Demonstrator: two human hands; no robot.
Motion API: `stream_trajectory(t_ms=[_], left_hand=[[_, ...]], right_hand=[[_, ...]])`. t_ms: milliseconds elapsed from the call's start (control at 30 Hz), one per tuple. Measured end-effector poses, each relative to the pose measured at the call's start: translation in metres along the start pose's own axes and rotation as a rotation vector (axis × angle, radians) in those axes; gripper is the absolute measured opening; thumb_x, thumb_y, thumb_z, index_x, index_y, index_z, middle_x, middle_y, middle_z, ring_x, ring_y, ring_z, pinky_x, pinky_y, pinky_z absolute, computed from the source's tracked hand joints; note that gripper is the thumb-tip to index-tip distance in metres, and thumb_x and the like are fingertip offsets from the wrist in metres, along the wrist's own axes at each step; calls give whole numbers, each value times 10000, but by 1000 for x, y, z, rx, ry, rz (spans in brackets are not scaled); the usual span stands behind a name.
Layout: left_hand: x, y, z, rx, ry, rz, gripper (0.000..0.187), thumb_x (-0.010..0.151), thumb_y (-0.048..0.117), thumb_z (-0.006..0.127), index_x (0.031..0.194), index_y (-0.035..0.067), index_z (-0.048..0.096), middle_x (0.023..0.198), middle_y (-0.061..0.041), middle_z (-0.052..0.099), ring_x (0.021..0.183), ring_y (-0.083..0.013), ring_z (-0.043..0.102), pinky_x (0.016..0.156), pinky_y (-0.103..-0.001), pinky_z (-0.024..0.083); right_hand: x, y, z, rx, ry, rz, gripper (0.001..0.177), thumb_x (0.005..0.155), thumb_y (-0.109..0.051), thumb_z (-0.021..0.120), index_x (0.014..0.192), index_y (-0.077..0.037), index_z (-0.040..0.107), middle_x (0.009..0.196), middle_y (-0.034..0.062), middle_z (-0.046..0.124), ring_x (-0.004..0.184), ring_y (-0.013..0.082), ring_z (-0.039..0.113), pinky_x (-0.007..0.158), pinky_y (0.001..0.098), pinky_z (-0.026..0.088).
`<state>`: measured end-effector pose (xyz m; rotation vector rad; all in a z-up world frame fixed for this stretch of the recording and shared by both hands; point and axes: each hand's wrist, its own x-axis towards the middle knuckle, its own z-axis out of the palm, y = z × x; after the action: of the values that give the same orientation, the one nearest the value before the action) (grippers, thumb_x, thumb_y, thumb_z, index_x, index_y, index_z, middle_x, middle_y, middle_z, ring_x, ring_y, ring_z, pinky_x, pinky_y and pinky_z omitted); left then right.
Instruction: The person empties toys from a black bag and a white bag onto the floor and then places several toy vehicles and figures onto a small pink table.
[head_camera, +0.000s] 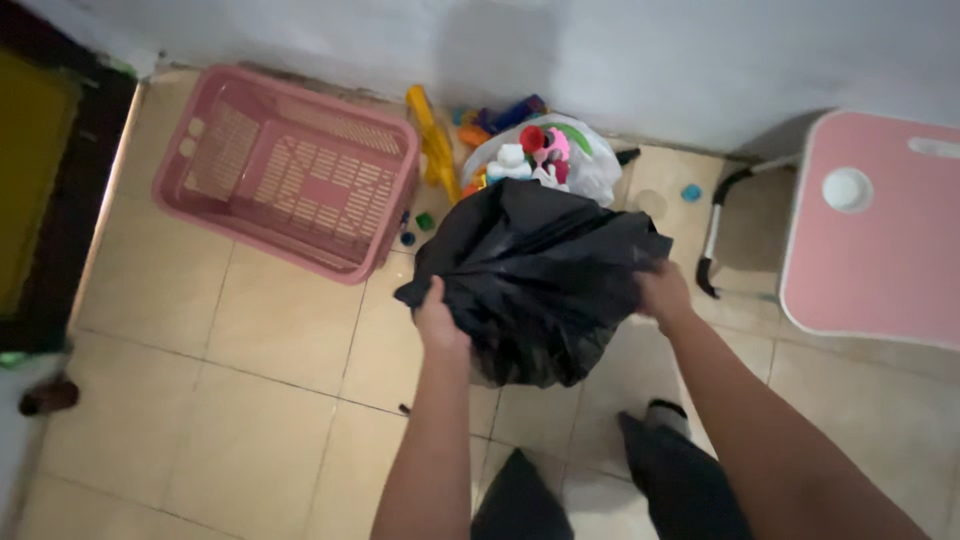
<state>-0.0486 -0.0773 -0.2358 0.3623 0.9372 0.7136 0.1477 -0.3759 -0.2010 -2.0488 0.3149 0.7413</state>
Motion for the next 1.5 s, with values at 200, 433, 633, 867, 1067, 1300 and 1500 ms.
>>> stream_trajectory(t_ms=[200,433,633,867,1067,1300,1500], left_hand=[[101,-4,-68,-339,-16,-129,390,1033,268,469,1275,-14,588,1288,-223,662,1212,-405,624,1094,-570,471],[204,9,-148,-555,-130,-7,411,1054,215,387,1297,-46,591,1312,-244,668,1225,-411,643,1114,-556,497],[255,32,-210,-579,-162,215,413,1005,203,394,1220,-70,618,1237,-261,700,1184,-441,662,1094,-579,522],[167,54,-202,-394,-330,297,349,984,250,545,1187,-22,624,1213,-212,709,1144,-414,680,1073,-553,553],[131,79,-207,104,-296,516,247,956,166,678,1099,-34,658,1044,-154,730,958,-313,724,907,-435,602],[142,76,-223,600,-16,871,192,914,93,744,1043,-38,689,975,-91,721,838,-197,710,758,-318,573],[150,88,-227,390,178,871,167,920,105,676,1032,-18,663,973,-109,733,830,-246,759,751,-383,628]], right_hand=[[91,70,-7,-250,162,-40,971,811,-453,823,1546,-25,354,1502,267,448,1300,451,524,917,583,524],[228,49,49,-737,-395,-536,1108,599,-549,896,1466,-14,461,1316,240,632,1234,359,625,1046,431,492],[264,62,119,-668,-485,-756,1007,565,-517,918,1310,36,525,1198,225,685,1125,332,671,955,422,537],[286,62,155,-662,-161,-962,745,713,-394,887,1230,35,566,1093,244,690,1031,366,669,879,456,531],[260,84,104,192,-674,-653,483,794,-87,747,1238,-2,575,965,128,641,804,212,579,676,355,466],[174,84,124,-182,116,-866,392,839,-50,701,1215,-19,593,921,193,686,784,311,703,697,420,542],[28,107,158,-608,-9,-997,595,816,-145,664,1389,-123,506,1110,235,679,1029,441,650,902,527,501]])
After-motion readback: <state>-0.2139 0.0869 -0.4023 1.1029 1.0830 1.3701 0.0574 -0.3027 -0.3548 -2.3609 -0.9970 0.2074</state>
